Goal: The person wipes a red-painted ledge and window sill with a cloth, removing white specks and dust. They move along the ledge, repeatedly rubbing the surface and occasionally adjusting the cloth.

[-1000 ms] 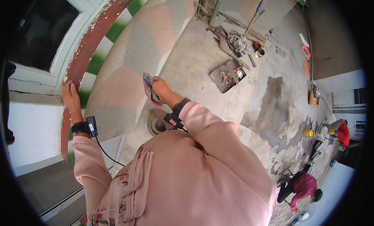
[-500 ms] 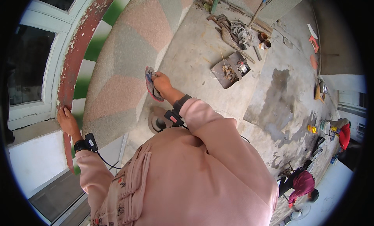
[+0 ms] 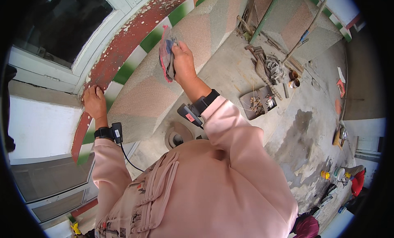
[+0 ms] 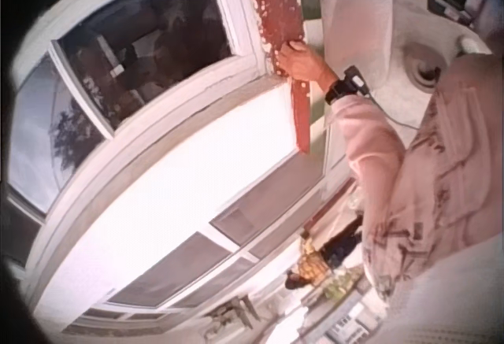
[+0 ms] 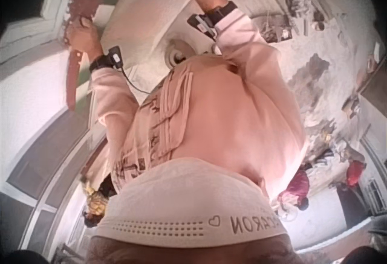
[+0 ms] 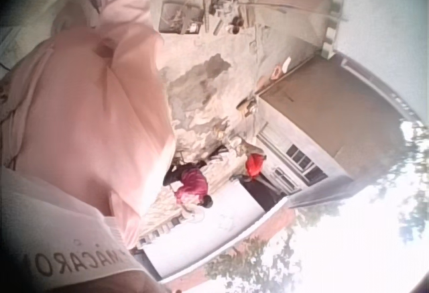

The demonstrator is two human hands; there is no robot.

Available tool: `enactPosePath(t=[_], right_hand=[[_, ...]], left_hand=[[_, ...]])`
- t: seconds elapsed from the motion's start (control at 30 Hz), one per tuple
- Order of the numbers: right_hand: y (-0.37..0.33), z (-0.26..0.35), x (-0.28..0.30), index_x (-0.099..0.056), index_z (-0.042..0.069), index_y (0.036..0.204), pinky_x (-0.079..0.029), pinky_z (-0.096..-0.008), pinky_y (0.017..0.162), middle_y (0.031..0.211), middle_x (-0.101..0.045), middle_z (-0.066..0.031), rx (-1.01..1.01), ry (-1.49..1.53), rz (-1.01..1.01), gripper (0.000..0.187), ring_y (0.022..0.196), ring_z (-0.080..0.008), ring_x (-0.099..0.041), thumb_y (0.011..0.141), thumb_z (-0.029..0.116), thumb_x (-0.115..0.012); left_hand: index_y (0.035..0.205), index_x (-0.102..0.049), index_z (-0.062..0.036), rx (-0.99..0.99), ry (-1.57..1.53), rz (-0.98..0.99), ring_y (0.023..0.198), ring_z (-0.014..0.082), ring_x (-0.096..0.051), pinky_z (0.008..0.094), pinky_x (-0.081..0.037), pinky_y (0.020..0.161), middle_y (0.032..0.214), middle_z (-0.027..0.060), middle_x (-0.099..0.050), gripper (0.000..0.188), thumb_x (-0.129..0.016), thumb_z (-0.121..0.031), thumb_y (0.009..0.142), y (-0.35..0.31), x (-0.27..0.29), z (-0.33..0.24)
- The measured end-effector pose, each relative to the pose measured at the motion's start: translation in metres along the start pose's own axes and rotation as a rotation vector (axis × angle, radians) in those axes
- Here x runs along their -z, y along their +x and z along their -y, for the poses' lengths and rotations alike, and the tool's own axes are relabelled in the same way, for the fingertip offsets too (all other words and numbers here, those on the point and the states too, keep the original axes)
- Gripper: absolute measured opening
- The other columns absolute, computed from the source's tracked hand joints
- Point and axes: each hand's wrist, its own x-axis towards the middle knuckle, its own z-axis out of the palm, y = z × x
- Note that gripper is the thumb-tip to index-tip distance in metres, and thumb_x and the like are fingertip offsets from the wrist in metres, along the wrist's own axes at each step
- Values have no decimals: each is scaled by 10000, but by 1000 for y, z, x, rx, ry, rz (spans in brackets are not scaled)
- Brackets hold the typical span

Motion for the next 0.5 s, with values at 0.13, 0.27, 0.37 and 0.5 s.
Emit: enactPosePath(t=[0.13, 0.27, 0.37, 0.5], right_hand=[[15, 3, -64, -563, -18, 1090, -441, -231, 762, 919, -590, -16, 132, -143, 204, 210, 826, -80, -518, 951, 97, -454], [47, 8, -102, -565, -24, 1149, -434, -228, 786, 951, -591, -14, 301, -276, 303, 255, 846, -77, -502, 955, 96, -449], [81, 5, -108, -564, -23, 1156, -436, -234, 797, 951, -588, -3, 520, -216, 544, 261, 873, -74, -501, 960, 100, -445], [156, 2, -95, -637, 60, 1080, -469, -322, 819, 1016, -645, -134, 324, -930, 449, 231, 867, -234, -615, 934, 191, -514]], left_hand=[[942, -670, -97, 51, -57, -14, 906, 297, -601, 403, -495, 774, 968, 77, -646, 174, -600, -228, 851, -2, 4, -2], [920, -672, -95, 58, -92, -19, 879, 293, -603, 394, -497, 752, 951, 69, -647, 155, -603, -213, 846, -3, 6, -2], [919, -675, -98, 96, -104, -24, 870, 293, -604, 393, -497, 753, 956, 63, -649, 150, -604, -205, 842, -3, 7, -4], [895, -673, -94, 143, -92, -29, 882, 285, -616, 384, -498, 761, 977, 62, -659, 131, -608, -187, 828, -2, 8, -8]])
